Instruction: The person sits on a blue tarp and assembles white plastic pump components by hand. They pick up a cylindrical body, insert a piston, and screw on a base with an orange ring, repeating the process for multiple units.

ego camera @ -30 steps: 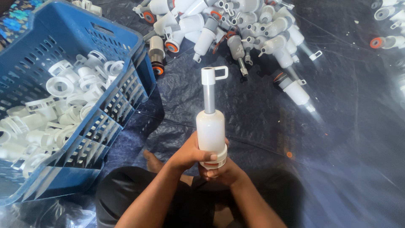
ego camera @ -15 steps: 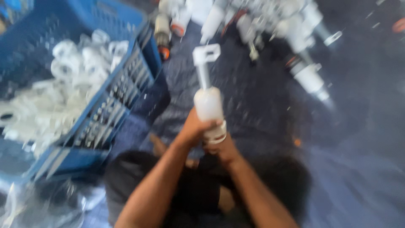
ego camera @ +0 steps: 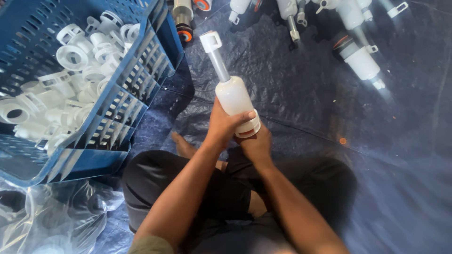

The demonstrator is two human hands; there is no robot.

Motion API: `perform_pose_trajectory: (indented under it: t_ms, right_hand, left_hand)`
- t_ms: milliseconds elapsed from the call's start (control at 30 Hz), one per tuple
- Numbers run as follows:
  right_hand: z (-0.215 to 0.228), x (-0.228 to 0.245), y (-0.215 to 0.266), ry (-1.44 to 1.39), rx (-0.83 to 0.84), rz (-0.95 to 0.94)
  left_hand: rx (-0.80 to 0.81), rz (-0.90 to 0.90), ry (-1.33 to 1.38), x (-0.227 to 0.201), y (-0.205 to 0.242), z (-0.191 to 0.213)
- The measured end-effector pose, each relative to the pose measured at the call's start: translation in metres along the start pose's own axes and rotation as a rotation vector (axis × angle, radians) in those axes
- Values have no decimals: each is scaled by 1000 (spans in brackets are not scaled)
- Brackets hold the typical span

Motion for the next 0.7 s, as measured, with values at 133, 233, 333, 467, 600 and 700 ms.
perform_pose_trajectory:
  t_ms: [133, 233, 333, 467, 600, 700]
  right_hand:
    - [-15, -18, 11, -600, 486, -259]
    - [-14, -26, 30, -997, 866, -340]
    - [-15, -35, 30, -965, 828, -395]
    - [-2, -16, -4, 105, 60, 31]
    - [-6, 3, 6, 333, -212, 98]
    - [-12, 13, 3, 378, -290, 147]
  left_hand:
    - [303, 129, 130, 4, -1, 4]
    - [647, 168, 288, 2, 2, 5]
    - [664, 211, 363, 2, -1, 7]
    - [200, 15, 158, -1, -11, 11]
    - [-219, -44, 144, 11, 1, 10]
    - [-361, -100, 117, 9, 0, 12]
Point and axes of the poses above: each hand's wrist, its own y-axis away from the middle knuckle, its own z-axis out of the back of the hand, x = y × z, the point moved 4 cm from there along -y, towards the middle knuckle, and after that the axes turned 4 degrees about -z, right-handed, at the moved point
